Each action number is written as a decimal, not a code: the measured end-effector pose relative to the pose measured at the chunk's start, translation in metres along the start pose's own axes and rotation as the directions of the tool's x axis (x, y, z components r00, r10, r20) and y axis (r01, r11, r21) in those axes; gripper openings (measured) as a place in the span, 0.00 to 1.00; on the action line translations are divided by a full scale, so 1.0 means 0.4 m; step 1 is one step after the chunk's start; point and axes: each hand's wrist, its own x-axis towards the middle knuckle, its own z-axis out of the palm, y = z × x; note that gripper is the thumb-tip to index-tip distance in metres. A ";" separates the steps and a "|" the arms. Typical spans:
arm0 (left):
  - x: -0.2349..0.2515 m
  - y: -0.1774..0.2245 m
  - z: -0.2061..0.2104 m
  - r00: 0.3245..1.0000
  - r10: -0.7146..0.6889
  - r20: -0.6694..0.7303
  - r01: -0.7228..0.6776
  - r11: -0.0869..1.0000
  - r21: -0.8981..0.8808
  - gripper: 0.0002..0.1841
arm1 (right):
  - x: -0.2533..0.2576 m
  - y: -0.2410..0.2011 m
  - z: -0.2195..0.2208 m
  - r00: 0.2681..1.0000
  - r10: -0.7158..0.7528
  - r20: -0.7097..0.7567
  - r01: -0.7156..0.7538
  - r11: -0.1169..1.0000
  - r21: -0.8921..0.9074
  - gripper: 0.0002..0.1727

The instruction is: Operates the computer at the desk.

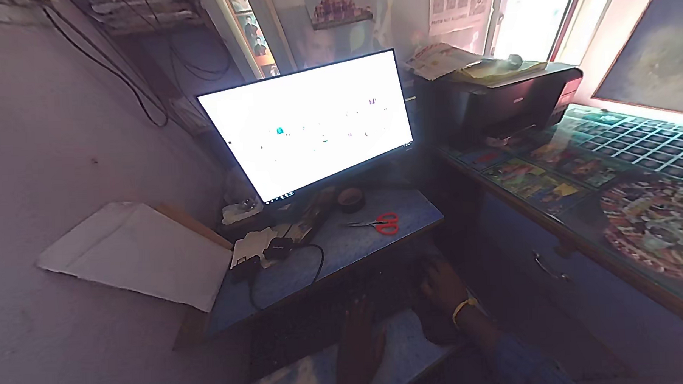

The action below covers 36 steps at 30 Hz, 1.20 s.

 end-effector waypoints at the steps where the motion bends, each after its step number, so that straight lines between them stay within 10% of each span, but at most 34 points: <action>1: 0.001 0.000 -0.001 1.000 0.000 0.002 0.000 1.000 0.000 0.35 | 0.001 0.000 0.001 1.000 0.001 -0.003 -0.001 1.000 0.000 0.28; 36: 0.003 -0.003 0.000 0.999 0.010 -0.042 -0.012 0.999 -0.045 0.34 | 0.004 -0.008 -0.009 0.999 -0.020 0.047 0.020 1.000 0.011 0.32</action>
